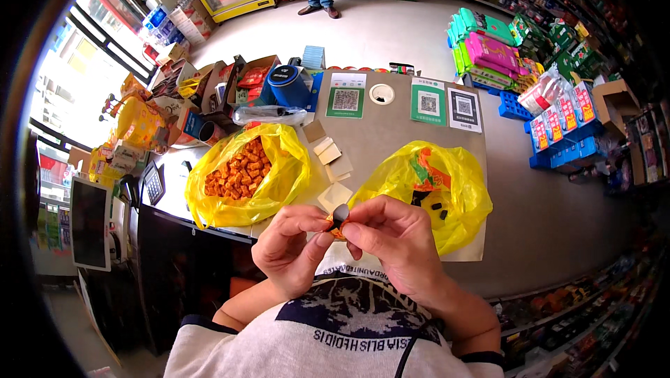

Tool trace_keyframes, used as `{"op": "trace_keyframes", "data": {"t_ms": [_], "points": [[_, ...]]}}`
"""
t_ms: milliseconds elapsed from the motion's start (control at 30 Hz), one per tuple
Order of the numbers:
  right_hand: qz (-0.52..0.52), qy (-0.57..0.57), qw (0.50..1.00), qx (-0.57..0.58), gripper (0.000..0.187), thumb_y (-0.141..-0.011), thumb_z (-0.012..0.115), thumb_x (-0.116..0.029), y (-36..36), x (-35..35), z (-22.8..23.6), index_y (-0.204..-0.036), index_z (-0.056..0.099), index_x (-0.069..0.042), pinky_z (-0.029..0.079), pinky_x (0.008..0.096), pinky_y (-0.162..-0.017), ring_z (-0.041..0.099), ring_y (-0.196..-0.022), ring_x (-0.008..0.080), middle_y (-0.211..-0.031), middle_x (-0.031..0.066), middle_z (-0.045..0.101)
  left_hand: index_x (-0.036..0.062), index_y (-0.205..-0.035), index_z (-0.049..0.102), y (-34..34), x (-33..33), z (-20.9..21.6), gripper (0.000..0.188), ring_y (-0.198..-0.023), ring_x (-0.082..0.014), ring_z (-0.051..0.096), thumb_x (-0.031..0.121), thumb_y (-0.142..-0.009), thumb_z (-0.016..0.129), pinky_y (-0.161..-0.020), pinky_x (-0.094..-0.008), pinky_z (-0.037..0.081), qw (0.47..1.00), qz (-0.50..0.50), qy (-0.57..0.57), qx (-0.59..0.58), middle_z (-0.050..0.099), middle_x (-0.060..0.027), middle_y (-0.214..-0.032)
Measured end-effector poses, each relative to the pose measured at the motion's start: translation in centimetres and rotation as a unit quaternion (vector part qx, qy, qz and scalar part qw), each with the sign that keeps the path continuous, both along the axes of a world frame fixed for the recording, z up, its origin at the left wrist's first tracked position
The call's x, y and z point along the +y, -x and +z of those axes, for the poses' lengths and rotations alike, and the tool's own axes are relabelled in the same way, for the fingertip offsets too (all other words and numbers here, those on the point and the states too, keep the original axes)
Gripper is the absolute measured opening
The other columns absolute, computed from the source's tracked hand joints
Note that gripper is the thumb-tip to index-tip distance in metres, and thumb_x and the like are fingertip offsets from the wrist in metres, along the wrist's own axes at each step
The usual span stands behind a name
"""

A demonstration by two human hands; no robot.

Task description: The person assembles small electronic components by hand at a counter, picking up individual pieces from a bag and fitting them together.

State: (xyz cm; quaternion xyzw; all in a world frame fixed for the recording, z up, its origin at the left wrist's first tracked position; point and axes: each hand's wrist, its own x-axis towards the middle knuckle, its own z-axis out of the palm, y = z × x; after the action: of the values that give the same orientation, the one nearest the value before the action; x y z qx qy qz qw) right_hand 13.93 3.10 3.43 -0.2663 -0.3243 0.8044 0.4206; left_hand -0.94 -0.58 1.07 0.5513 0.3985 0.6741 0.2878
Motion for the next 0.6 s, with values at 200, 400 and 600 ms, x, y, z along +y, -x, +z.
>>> {"op": "trace_keyframes", "data": {"t_ms": [200, 400, 600], "points": [[-0.018, -0.01, 0.999, -0.042, 0.011, -0.079, 0.062, 0.0, 0.03, -0.18, 0.38, -0.09, 0.059, 0.003, 0.047, 0.0228, -0.059, 0.056, -0.069, 0.0101, -0.084, 0.0078, 0.062, -0.0057, -0.085, 0.061, 0.03, 0.03, -0.04, 0.019, -0.076, -0.0189, 0.06, -0.012, -0.067, 0.065, -0.069, -0.0252, 0.046, 1.0, -0.002, 0.001, -0.01, 0.061, -0.0139, -0.084], [-0.001, -0.015, 0.999, -0.035, 0.012, -0.079, 0.062, 0.0, 0.04, -0.13, 0.23, -0.09, 0.058, 0.002, 0.047, 0.0221, -0.059, 0.056, -0.068, 0.0093, -0.082, 0.0067, 0.061, -0.0046, -0.085, 0.062, 0.21, 0.01, -0.23, 0.019, -0.077, -0.0186, 0.06, -0.011, -0.067, 0.066, -0.069, -0.0249, 0.046, 1.0, -0.017, -0.012, 0.002, 0.061, -0.0143, -0.084], [0.0, -0.016, 0.999, -0.049, 0.013, -0.079, 0.062, -0.001, 0.1, -0.1, 0.16, -0.091, 0.058, 0.002, 0.047, 0.0215, -0.06, 0.056, -0.068, 0.0086, -0.082, 0.0059, 0.061, -0.0065, -0.084, 0.059, 0.29, -0.12, -0.41, 0.016, -0.08, -0.02, 0.057, -0.011, -0.07, 0.064, -0.073, -0.0282, 0.045, 1.0, -0.027, 0.008, 0.001, 0.059, -0.015, -0.086]]}}
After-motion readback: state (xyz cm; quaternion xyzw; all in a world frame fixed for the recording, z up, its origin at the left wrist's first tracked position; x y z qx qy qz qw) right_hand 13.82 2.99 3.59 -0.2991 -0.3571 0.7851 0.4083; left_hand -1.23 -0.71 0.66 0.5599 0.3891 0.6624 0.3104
